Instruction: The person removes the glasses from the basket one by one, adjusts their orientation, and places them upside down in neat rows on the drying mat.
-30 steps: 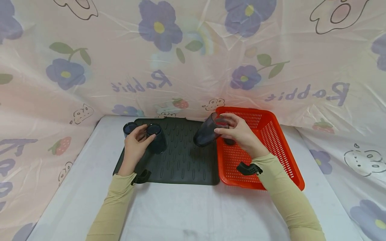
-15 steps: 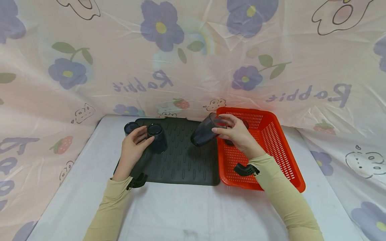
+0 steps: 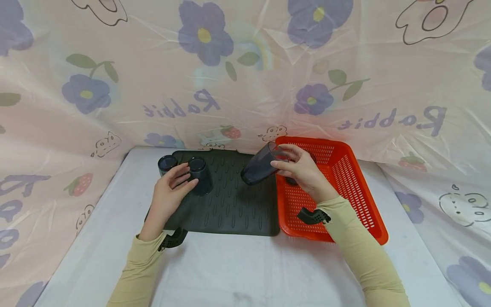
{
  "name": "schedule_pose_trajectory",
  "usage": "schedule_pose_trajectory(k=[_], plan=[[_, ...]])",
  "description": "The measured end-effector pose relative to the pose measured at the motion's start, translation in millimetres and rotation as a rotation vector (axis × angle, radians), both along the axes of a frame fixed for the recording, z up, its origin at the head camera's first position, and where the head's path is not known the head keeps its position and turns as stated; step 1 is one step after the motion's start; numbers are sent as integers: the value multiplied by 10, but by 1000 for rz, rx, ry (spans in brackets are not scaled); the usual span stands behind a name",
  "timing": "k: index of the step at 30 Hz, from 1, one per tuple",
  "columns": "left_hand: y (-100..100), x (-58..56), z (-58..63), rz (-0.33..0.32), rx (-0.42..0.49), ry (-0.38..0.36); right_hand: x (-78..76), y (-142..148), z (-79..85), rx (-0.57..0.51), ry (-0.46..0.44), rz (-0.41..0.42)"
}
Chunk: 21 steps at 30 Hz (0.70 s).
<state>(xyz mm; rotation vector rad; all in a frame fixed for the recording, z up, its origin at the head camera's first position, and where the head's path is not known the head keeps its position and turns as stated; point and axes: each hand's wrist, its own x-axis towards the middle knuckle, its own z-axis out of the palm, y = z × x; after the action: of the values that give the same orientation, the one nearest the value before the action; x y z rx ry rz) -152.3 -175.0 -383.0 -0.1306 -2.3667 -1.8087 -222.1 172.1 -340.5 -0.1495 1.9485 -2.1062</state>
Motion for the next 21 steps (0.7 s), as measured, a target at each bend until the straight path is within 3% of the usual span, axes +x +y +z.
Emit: schedule_pose_trajectory(k=[8, 16, 21], plan=[[203, 99, 201, -66, 1, 8, 27, 0, 16, -13, 11, 2], [302, -82, -79, -115, 18, 3, 78, -13, 70, -42, 19, 17], [409, -142, -150, -134, 8, 27, 98, -19, 101, -55, 28, 26]])
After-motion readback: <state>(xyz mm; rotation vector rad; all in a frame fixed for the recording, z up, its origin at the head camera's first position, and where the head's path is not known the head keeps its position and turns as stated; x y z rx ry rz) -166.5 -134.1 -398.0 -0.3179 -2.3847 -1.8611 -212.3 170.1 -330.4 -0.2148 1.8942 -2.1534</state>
